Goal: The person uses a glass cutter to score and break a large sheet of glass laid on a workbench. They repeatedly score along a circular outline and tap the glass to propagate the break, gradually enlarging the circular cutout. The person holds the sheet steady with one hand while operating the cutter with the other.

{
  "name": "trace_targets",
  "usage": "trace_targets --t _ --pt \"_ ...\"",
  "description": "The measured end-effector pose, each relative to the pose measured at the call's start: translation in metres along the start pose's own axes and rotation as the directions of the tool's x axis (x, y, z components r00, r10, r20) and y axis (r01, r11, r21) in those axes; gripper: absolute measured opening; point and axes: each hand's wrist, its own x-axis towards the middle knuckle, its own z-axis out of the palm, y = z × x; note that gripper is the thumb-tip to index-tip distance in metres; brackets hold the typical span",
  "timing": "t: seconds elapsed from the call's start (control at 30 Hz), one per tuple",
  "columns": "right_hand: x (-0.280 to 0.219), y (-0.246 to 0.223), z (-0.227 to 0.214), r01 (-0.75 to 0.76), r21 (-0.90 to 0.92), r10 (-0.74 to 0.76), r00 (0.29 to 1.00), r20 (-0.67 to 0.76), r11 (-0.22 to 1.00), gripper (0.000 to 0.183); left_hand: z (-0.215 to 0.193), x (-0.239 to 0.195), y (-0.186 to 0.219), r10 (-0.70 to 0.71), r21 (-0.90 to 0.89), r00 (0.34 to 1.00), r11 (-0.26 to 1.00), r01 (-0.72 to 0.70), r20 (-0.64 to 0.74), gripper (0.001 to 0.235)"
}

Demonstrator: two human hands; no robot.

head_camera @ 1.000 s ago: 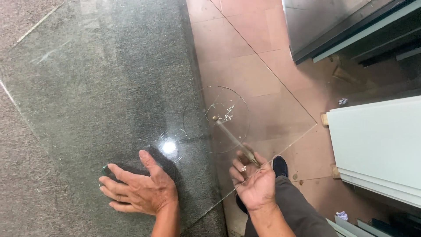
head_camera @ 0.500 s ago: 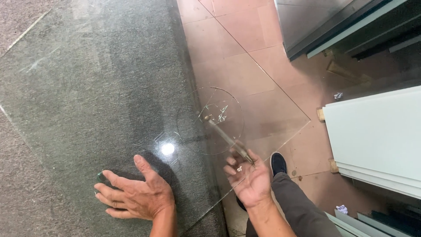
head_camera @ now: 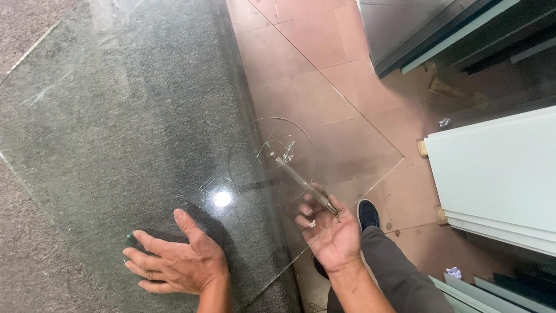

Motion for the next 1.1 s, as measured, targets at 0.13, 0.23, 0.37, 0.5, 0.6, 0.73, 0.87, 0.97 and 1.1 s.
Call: trace_targets --t 0.13,0.23,0.37,0.5,0.6,0.73,0.87,0.97,1.1 --pt "0.004 -0.006 -0.005 0.007 0.006 -0.007 0.999 0.052 1.0 0.042 0.002 0.0 -0.004 0.007 0.022 1.0 1.0 -0.007 -0.01 0.1" --pt "0.006 -0.013 -0.003 0.039 -0.005 -0.038 0.997 0.061 0.999 0.043 0.002 0.0 -0.003 0.013 0.021 1.0 1.0 -0.013 -0.011 0.1" --pt "0.007 -0.011 0.003 0.044 -0.047 -0.045 0.999 -0.02 0.998 0.042 0.005 0.001 -0.006 0.024 0.027 0.999 0.999 -0.023 -0.026 0.1" --pt "0.008 -0.012 -0.004 -0.005 0.013 0.004 0.994 0.107 1.0 0.045 0.005 0.002 -0.005 0.042 0.04 0.998 0.998 -0.041 -0.037 0.102" --pt "0.008 -0.013 -0.009 0.006 -0.011 -0.006 0.999 -0.041 1.0 0.044 0.005 0.001 -0.007 0.021 0.028 1.0 0.999 -0.02 -0.015 0.101" --pt "0.006 -0.015 0.0 0.033 -0.02 -0.031 0.996 0.08 0.999 0.043 0.006 0.002 -0.004 0.025 0.026 0.999 0.999 -0.024 -0.025 0.102" --pt "0.005 -0.016 -0.003 0.011 -0.019 -0.009 0.994 0.112 1.0 0.044 0.0 0.001 -0.001 0.015 0.019 1.0 1.0 -0.015 0.001 0.104" --pt "0.006 -0.018 -0.002 0.026 -0.051 -0.024 0.999 0.026 0.998 0.043 0.001 0.001 -0.001 0.013 0.021 1.0 1.0 -0.013 0.006 0.101" --pt "0.005 -0.021 0.003 0.011 0.008 -0.012 0.994 0.109 1.0 0.043 0.0 0.002 -0.002 0.025 0.023 1.0 0.999 -0.025 0.002 0.101"
